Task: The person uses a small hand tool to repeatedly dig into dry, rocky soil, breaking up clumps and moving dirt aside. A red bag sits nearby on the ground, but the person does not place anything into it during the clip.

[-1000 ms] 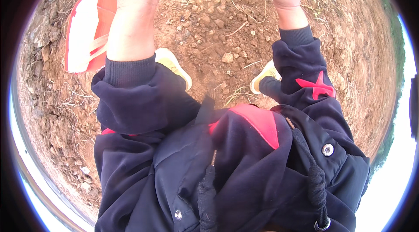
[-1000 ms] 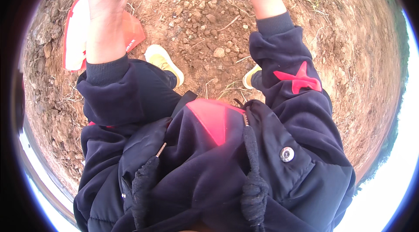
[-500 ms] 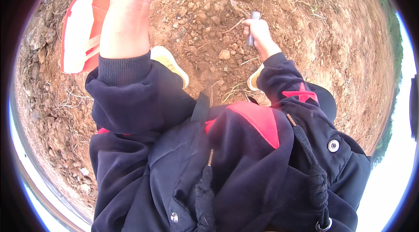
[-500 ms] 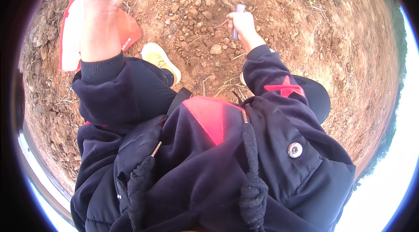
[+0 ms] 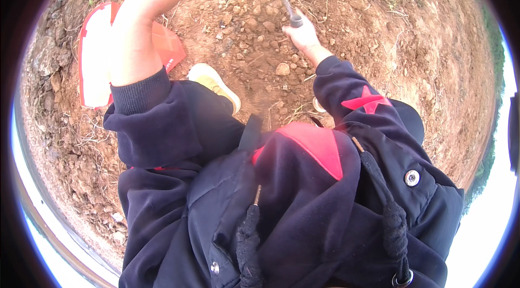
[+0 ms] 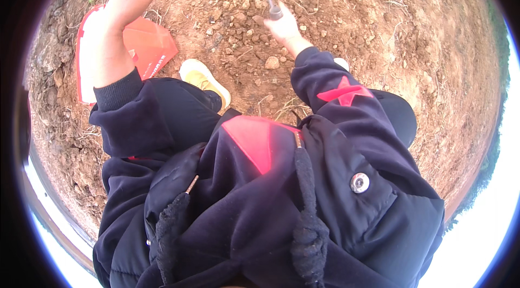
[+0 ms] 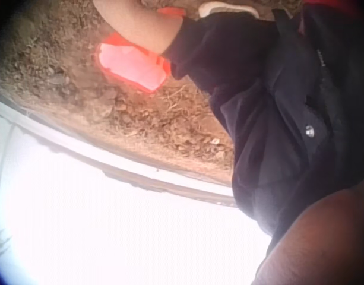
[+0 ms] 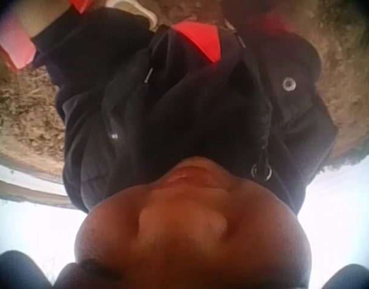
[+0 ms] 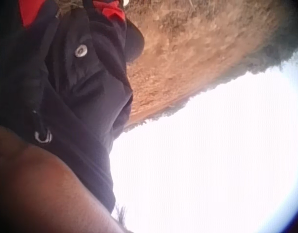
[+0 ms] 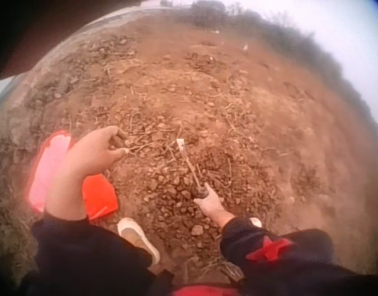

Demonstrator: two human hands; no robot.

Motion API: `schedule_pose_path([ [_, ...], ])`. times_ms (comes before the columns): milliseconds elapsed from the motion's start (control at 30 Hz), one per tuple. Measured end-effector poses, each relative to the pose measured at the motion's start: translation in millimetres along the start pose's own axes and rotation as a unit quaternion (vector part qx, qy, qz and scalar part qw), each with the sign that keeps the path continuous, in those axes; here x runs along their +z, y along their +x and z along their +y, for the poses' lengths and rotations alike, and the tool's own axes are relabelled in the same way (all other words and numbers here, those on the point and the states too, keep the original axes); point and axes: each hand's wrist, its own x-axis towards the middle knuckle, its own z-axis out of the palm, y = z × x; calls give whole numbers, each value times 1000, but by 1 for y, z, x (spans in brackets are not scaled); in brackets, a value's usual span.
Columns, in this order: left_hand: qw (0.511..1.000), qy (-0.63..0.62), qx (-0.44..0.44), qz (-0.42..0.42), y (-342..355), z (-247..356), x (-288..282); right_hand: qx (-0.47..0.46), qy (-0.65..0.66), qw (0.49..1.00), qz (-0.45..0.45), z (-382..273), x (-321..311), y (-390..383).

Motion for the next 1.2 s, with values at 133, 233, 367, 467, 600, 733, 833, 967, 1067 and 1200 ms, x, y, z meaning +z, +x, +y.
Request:
schedule_pose_path([
  [133, 997, 80, -9, 19, 5, -2, -4, 211, 12, 969, -129, 26, -5, -18],
  [233, 998, 31, -41, -31, 6, 0, -1, 93, 45, 994, -47, -14, -33, -6],
  [367, 999, 34, -22, -3, 6, 2, -2, -178, 182, 964, 74, -74, -61, -3],
  [467, 999, 14, -36, -15, 4, 2, -3, -289, 240, 918, 126, -78, -62, -4],
  [600, 999, 46, -14, -12, -1, -1, -5, -284, 62, 952, 96, -3, -22, -39],
  [733, 998, 54, -12, -15, -2, -1, -5, 178, 22, 975, -129, 73, 1, -81],
  [833, 999, 24, -9, -28, -11, -1, -7, 153, 182, 967, -94, 64, -14, -73],
  [967, 998, 55, -1, -5, -15, 3, -7, 8, 140, 990, -31, -21, -30, -46],
  [1067, 998, 58, 11, -20, -20, 3, -8, -248, 204, 947, -7, -87, -48, -46],
  [1200, 999, 32, 6, 16, -23, 3, -8, -394, 290, 872, 38, -131, -33, -28],
])
